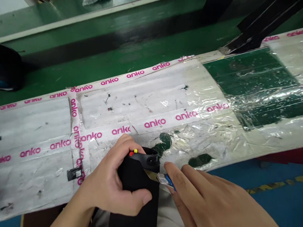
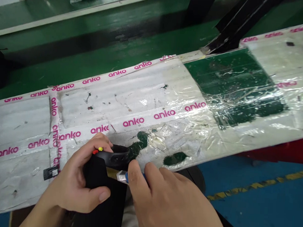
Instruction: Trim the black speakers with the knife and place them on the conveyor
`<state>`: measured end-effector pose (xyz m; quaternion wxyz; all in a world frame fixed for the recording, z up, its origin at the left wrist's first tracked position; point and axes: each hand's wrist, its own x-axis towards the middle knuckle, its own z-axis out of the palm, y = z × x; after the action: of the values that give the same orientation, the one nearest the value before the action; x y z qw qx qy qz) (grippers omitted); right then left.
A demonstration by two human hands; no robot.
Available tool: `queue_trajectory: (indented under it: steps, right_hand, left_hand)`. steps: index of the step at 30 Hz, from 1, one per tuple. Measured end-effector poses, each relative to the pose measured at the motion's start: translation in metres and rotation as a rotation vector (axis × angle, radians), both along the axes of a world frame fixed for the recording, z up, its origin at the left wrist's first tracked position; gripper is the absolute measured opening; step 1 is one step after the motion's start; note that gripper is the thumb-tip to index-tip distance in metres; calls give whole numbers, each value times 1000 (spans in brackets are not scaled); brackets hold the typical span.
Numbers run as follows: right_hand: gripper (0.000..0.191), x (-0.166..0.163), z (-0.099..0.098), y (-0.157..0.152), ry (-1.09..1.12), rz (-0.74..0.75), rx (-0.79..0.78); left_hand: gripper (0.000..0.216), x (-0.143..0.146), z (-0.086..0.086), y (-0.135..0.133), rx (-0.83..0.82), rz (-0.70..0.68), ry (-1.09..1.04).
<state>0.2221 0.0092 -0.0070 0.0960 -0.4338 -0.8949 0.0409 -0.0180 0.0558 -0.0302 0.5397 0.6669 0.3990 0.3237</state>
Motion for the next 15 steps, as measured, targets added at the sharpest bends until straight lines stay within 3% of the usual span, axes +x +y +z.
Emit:
queue_trajectory:
  steps: [8, 15]
  right_hand:
    - [50, 4, 1, 16, -60, 31, -75]
    - [29, 5, -16, 22, 29, 46, -207]
  left_hand:
    - [47, -3, -5, 2, -24, -24, -33]
    - [48, -3, -7, 6, -26, -47, -30]
